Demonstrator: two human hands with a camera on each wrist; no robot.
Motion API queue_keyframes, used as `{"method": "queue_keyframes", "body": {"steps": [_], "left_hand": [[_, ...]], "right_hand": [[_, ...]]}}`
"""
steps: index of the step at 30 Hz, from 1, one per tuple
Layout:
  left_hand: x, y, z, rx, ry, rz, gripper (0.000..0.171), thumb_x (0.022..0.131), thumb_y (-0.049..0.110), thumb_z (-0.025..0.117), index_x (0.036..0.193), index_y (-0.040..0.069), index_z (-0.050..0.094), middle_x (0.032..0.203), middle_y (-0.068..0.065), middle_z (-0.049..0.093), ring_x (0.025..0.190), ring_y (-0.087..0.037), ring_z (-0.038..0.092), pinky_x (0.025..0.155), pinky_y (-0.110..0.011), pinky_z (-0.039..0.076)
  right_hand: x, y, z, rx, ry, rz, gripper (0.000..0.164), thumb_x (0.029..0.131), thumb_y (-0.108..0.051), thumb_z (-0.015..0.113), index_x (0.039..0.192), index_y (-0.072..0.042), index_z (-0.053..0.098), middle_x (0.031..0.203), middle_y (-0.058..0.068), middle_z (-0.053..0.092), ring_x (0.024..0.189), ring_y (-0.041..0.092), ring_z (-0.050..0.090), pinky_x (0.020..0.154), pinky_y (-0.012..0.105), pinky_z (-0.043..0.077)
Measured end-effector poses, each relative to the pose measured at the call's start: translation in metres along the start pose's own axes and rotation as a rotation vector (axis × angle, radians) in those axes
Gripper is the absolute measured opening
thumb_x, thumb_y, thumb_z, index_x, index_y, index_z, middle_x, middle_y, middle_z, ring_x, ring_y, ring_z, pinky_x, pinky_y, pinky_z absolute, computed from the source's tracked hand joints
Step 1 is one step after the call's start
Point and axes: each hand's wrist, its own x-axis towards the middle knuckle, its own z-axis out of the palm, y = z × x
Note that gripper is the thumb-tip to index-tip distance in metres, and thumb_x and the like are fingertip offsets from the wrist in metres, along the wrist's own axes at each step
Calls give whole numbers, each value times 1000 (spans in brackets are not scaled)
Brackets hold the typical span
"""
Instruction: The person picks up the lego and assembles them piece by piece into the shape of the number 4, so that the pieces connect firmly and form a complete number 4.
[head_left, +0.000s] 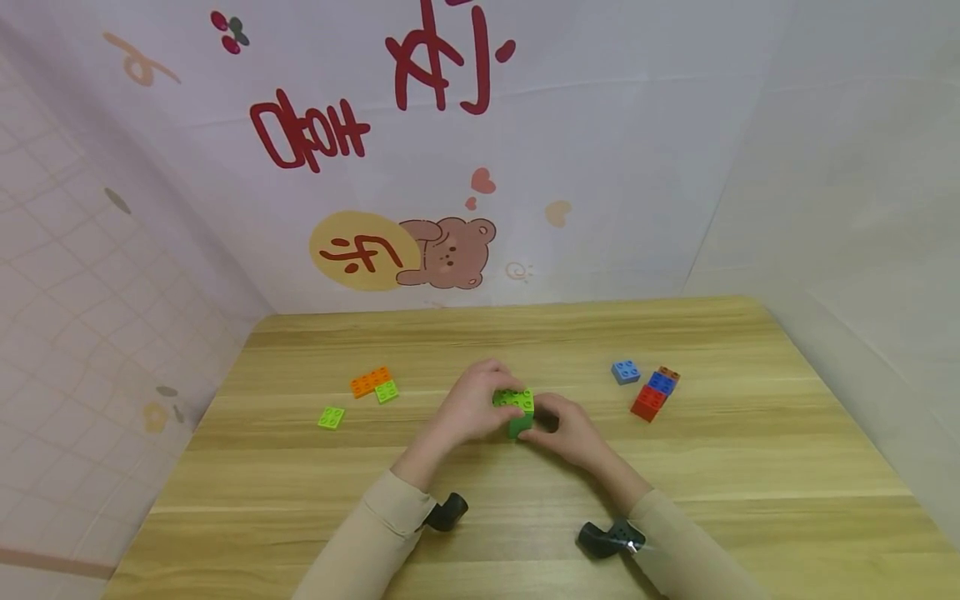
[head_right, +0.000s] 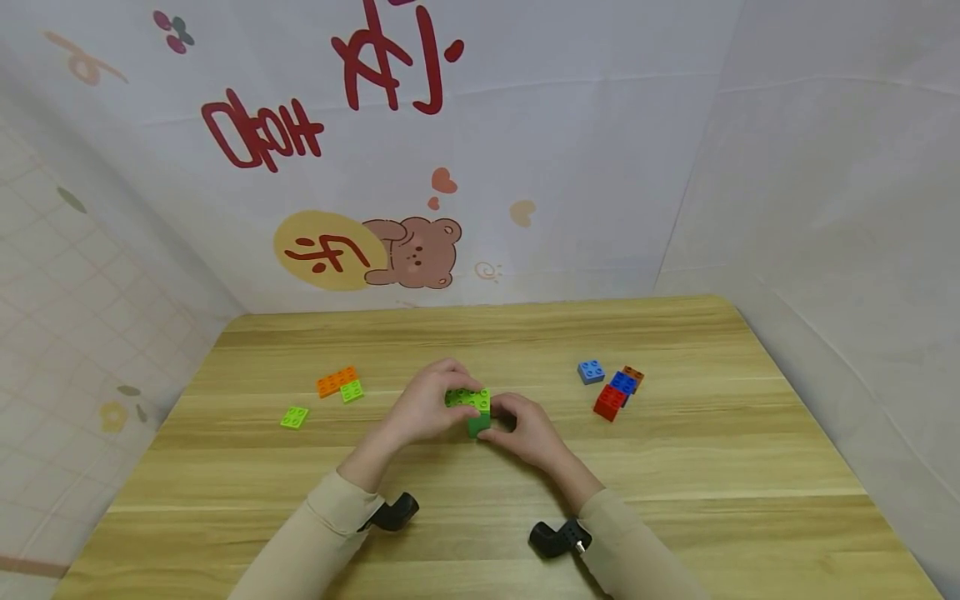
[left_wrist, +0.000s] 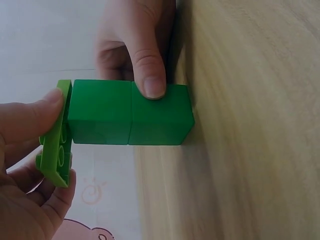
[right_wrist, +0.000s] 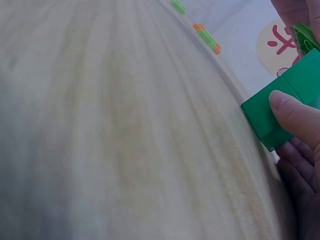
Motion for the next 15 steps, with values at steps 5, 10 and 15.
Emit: {"method": "queue_keyframes", "body": {"steps": [5, 10, 15], "left_hand": [[0, 0, 0, -9, 4, -6, 28, 81, 17, 84, 107, 9, 77, 101, 0, 63, 98, -17, 57, 90, -34, 48], [-1, 0, 0, -19, 13, -4, 28, 81, 16, 84, 107, 10, 77, 100, 1, 63, 98, -17, 58, 89, -34, 48], [-1, 0, 1, -22, 21, 3, 27, 81, 15, 83, 107, 9, 76, 103, 0, 63, 100, -18, 58, 91, -34, 48]], "right_hand": [[0, 1, 1, -3, -3, 20, 37, 81, -18, 84, 114, -9, 71, 111, 0, 69, 108, 19, 62, 96, 42, 49], [0, 0, 0, 8, -23, 46, 37, 81, -21, 84, 114, -12, 71, 112, -2, 68, 110, 17, 61, 98, 41, 48], [0, 2, 1, 0, -16, 27, 37, 81, -20, 84, 113, -11, 71, 110, -2, 69, 108, 18, 62, 97, 41, 49]]}}
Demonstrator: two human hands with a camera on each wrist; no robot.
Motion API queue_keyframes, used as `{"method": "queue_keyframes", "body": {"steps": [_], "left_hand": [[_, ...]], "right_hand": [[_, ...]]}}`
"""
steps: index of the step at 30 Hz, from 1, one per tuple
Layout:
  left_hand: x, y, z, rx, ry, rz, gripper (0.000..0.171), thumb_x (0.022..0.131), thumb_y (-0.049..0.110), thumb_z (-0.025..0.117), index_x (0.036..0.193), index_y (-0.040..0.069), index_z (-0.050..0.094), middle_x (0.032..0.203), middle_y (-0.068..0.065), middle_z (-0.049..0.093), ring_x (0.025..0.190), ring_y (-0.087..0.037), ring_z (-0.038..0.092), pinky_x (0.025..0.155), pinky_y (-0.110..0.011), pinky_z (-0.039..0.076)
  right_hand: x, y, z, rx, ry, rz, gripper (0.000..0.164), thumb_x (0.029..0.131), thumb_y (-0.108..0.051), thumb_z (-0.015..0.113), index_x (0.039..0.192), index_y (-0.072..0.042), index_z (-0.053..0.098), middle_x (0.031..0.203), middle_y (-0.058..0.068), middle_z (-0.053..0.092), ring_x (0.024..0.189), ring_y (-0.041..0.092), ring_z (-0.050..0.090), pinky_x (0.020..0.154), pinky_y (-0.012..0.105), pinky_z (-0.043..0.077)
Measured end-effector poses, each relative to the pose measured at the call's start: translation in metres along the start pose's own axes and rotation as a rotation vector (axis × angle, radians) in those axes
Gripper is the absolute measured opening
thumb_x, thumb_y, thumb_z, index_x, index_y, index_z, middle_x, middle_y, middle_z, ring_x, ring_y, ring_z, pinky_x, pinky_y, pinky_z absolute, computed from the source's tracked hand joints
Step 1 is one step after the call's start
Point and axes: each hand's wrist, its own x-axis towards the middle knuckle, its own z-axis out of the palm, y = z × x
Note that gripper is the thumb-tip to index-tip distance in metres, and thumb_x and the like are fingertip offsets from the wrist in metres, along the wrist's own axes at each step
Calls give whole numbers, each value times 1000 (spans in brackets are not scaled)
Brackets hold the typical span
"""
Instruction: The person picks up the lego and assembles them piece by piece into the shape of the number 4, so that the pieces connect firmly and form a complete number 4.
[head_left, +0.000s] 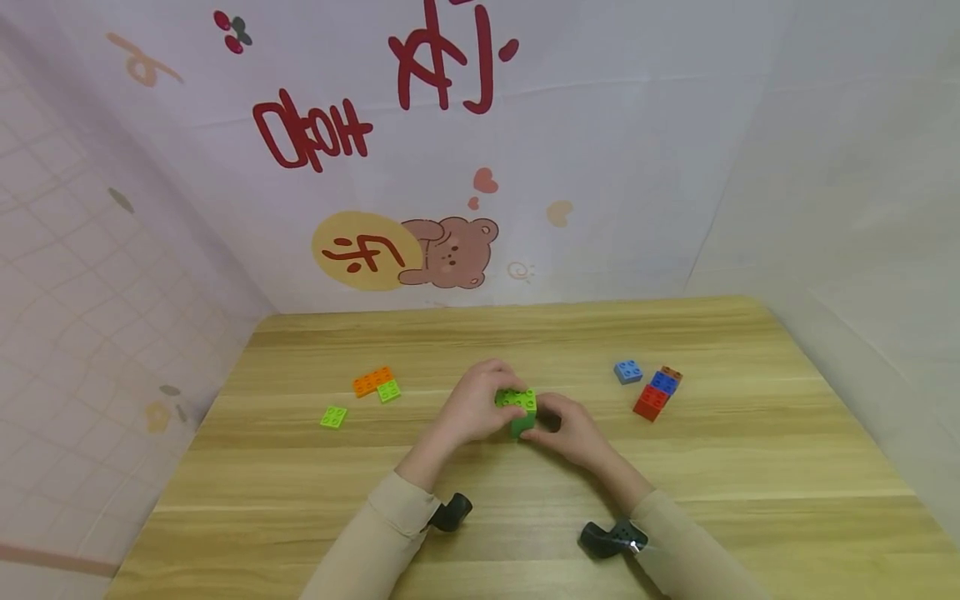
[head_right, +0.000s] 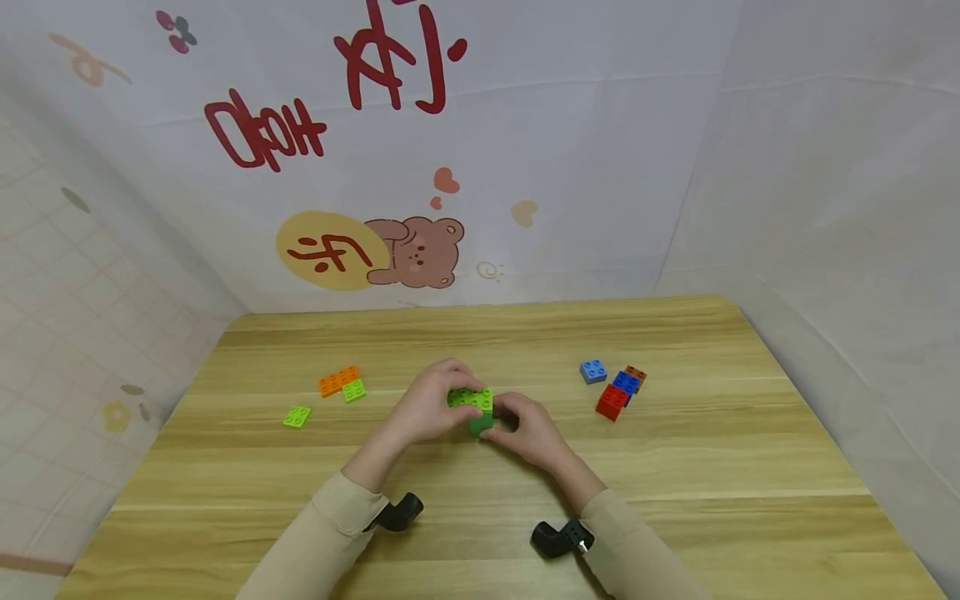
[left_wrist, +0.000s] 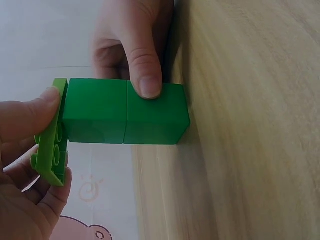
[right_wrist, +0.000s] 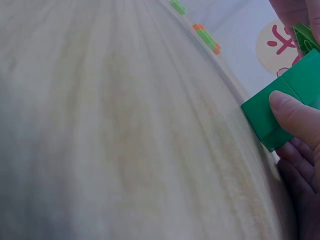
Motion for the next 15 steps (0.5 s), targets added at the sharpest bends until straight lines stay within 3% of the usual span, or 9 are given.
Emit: {"method": "queue_keyframes", "body": {"steps": [15], "left_hand": [[2, -2, 3, 18, -8, -10, 27, 81, 16, 84, 106, 10, 76, 105, 0, 65, 101, -18, 59, 92, -33, 48]], "right_hand": [[0, 3, 1, -17, 7, 23, 36, 80, -20, 85, 113, -12, 71, 110, -3, 69, 109, 17, 62, 98, 41, 48]]}}
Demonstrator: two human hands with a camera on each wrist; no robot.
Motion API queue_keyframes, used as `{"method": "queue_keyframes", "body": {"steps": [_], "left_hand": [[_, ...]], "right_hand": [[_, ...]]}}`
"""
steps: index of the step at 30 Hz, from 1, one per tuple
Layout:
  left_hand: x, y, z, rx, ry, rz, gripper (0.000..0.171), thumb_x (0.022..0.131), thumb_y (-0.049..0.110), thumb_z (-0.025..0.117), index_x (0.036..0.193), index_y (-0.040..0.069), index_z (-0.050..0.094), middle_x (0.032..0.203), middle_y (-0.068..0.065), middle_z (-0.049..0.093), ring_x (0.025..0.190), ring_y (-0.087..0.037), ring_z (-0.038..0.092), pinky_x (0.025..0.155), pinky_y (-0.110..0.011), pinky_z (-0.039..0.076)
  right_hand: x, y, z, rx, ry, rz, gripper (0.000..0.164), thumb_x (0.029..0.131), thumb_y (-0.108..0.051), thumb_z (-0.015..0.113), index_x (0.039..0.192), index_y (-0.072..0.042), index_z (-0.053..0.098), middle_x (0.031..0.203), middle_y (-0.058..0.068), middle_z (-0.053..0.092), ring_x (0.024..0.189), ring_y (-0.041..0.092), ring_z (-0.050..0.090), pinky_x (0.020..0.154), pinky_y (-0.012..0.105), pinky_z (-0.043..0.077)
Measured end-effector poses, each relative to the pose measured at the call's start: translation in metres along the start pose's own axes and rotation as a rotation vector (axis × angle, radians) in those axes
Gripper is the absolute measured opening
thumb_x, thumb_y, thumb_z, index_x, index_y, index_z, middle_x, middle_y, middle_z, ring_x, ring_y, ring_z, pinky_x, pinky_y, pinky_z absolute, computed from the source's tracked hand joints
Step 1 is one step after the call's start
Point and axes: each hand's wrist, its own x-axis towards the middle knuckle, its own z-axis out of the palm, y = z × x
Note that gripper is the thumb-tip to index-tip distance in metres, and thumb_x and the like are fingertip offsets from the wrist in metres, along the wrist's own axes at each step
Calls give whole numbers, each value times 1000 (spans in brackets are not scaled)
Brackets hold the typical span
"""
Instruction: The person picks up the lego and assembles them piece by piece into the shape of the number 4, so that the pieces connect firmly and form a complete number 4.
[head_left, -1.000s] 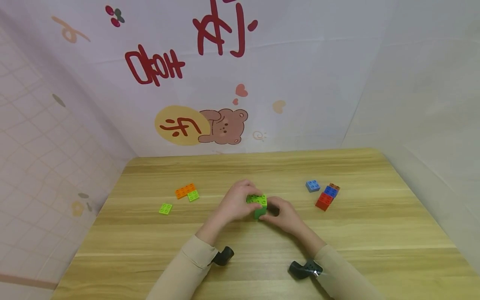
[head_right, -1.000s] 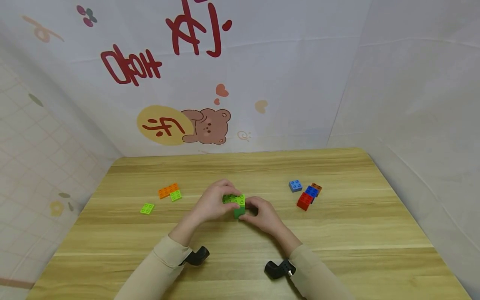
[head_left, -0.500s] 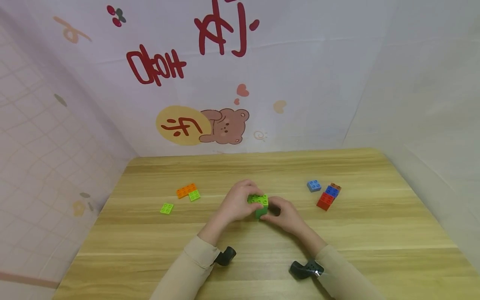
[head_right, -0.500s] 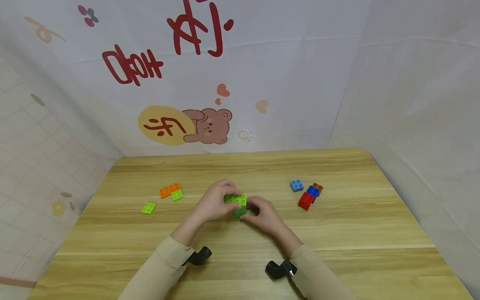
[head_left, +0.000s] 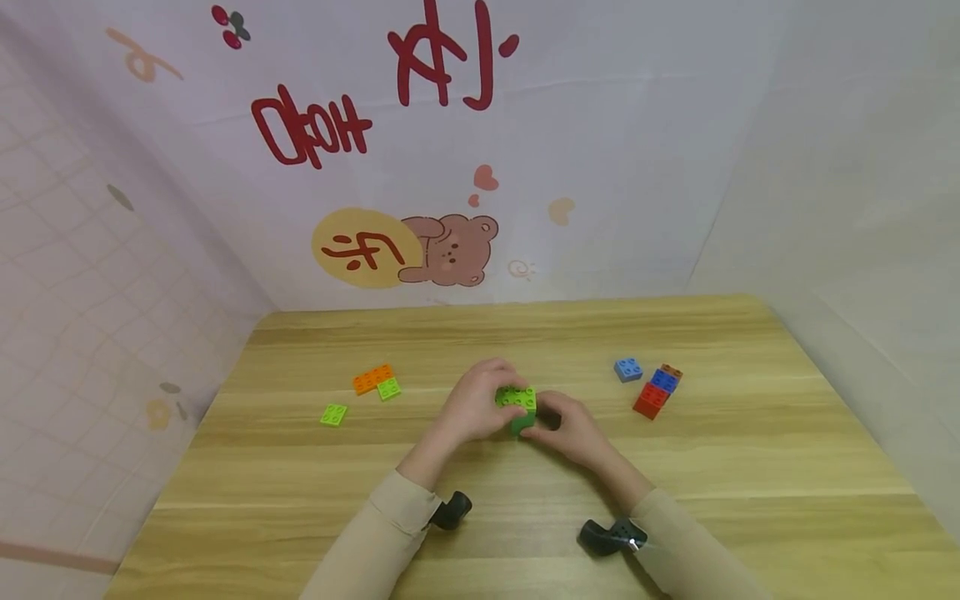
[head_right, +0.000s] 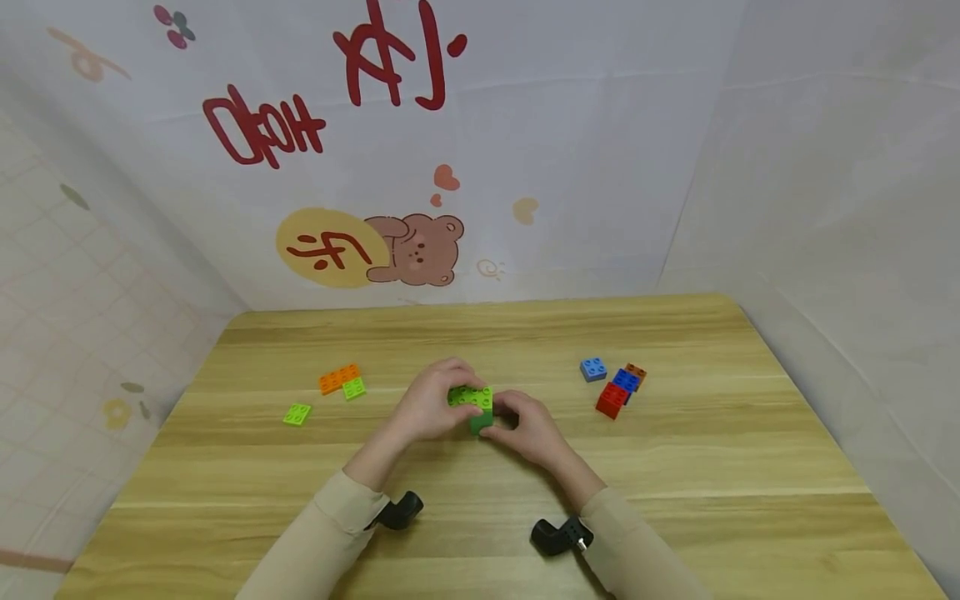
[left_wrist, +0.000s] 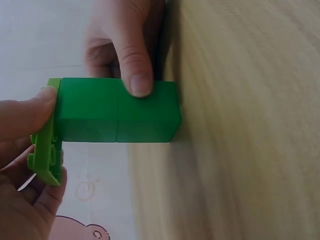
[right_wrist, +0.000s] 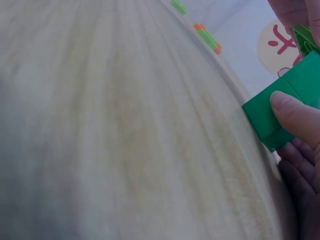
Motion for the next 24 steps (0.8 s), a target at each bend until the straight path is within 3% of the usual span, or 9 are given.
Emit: {"method": "queue_keyframes", "body": {"steps": [9, 20, 24], "left_hand": [[5, -1, -3, -51, -54, -55, 29, 78, 16, 86, 105, 9, 77, 101, 1, 66, 97, -16, 60, 88, -31, 48], [6, 0, -4, -32, -48, -29, 29, 79, 16, 86, 105, 10, 77, 101, 1, 66, 97, -16, 60, 88, -31, 49], [4, -1, -3, -56, -41, -34, 28, 79, 16, 86, 105, 10, 76, 100, 2, 66, 97, -15, 59, 89, -32, 48]], "right_hand": [[0, -2, 2, -8, 9, -14, 37, 80, -20, 85, 113, -11, 71, 110, -2, 69, 108, 19, 62, 97, 41, 49], [-1, 0, 1, -18, 26, -58, 36, 80, -18, 84, 113, -9, 70, 109, 0, 70, 106, 21, 63, 95, 43, 50], [-1, -1, 0, -7, 16, -27, 37, 80, -19, 84, 113, -11, 71, 110, -1, 69, 108, 19, 62, 97, 42, 49]]}}
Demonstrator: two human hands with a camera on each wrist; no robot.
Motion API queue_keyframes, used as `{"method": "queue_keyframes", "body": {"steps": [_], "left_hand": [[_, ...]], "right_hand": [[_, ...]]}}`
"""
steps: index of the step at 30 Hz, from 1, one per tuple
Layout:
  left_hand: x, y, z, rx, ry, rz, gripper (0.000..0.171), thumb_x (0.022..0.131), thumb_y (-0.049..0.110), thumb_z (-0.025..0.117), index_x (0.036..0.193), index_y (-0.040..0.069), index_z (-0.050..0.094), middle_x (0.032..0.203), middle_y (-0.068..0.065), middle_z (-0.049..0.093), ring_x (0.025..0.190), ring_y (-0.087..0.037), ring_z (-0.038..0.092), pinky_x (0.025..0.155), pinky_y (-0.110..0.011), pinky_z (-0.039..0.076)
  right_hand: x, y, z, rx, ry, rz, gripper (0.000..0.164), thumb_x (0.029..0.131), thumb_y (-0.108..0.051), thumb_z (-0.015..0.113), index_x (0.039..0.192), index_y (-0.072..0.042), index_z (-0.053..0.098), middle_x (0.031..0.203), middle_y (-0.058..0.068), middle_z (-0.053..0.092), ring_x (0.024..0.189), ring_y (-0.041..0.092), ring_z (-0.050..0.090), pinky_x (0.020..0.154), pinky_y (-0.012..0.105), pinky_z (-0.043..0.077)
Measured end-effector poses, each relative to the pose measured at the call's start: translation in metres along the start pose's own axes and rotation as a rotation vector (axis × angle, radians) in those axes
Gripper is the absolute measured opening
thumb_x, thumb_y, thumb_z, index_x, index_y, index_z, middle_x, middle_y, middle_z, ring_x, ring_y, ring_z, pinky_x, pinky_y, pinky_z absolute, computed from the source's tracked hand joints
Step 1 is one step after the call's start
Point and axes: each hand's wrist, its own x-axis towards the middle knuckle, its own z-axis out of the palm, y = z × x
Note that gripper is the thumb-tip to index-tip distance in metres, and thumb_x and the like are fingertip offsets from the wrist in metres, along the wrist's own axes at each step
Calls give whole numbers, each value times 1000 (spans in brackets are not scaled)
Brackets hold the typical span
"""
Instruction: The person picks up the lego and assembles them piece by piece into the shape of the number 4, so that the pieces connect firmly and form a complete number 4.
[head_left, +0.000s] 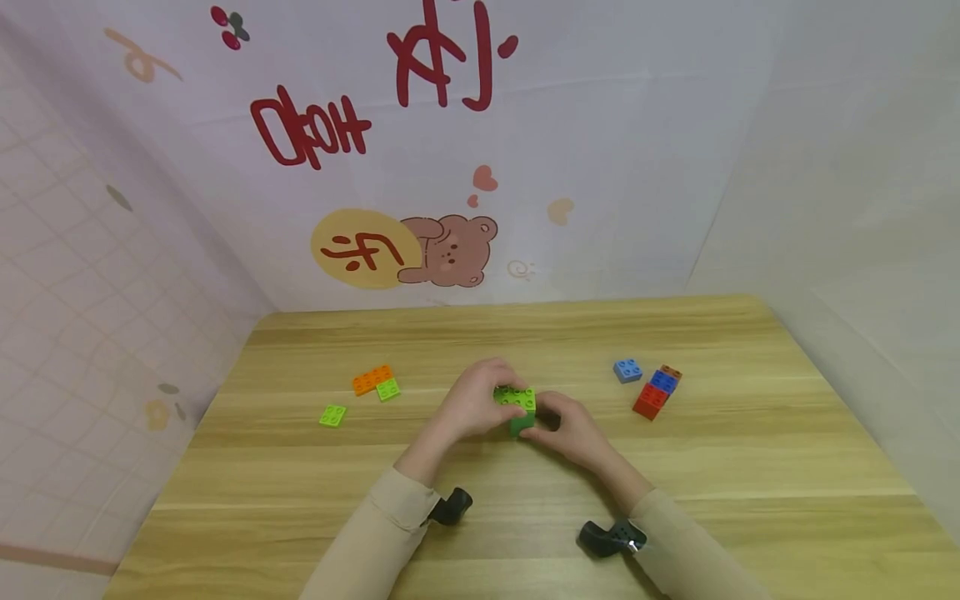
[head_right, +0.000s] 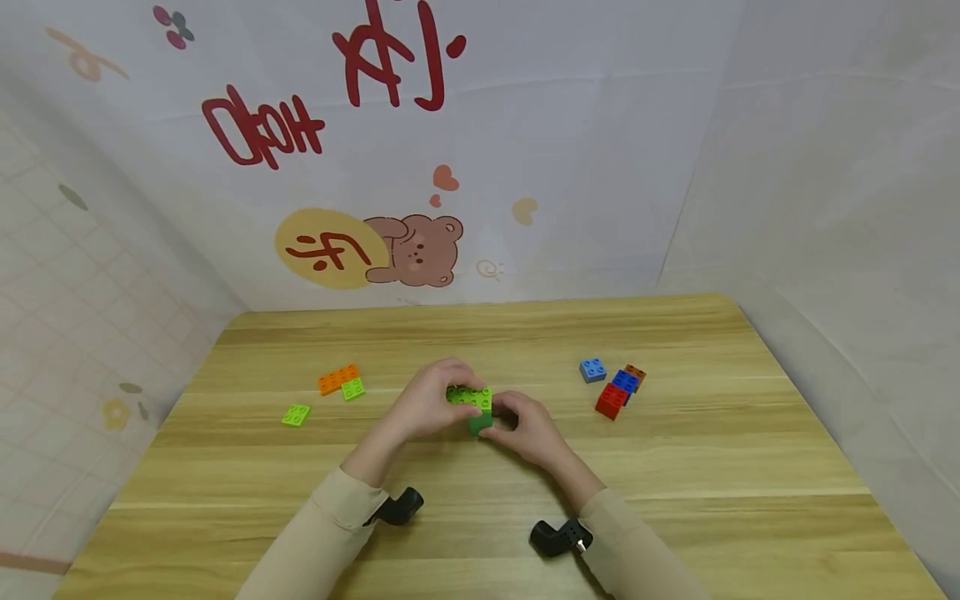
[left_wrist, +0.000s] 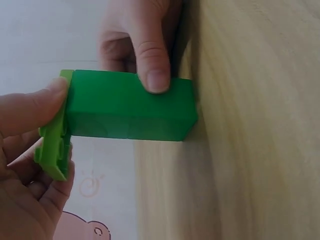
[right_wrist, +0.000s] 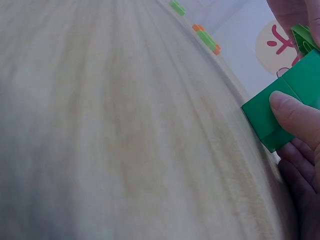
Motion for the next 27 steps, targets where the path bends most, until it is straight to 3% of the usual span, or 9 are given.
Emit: {"method": "queue_keyframes", "body": {"steps": [12, 20, 27], "left_hand": [[-8, -10, 6, -32, 55, 72, 29, 82, 19, 83, 109, 11, 76, 104, 0, 65, 100, -17, 59, 90, -35, 48], [-14, -18, 8, -86, 148, 105, 36, 79, 21, 86, 111, 9, 75, 106, -1, 68, 100, -16, 60, 89, -33, 50], [-20, -23, 4, -211, 248, 37, 29, 84, 13, 80, 112, 7, 74, 103, -5, 71, 91, -16, 64, 80, -37, 55]], "right_hand": [[-1, 0, -1, 16, -16, 38, 38, 80, -22, 84, 114, -12, 70, 112, -2, 68, 110, 19, 61, 99, 42, 48], [-1, 1, 0, -3, -16, 29, 39, 80, -24, 84, 115, -12, 70, 113, -1, 68, 110, 20, 61, 99, 44, 48], [0, 1, 1, -12, -12, 36, 39, 79, -21, 85, 113, -11, 70, 112, 0, 69, 109, 20, 62, 99, 44, 47]]}}
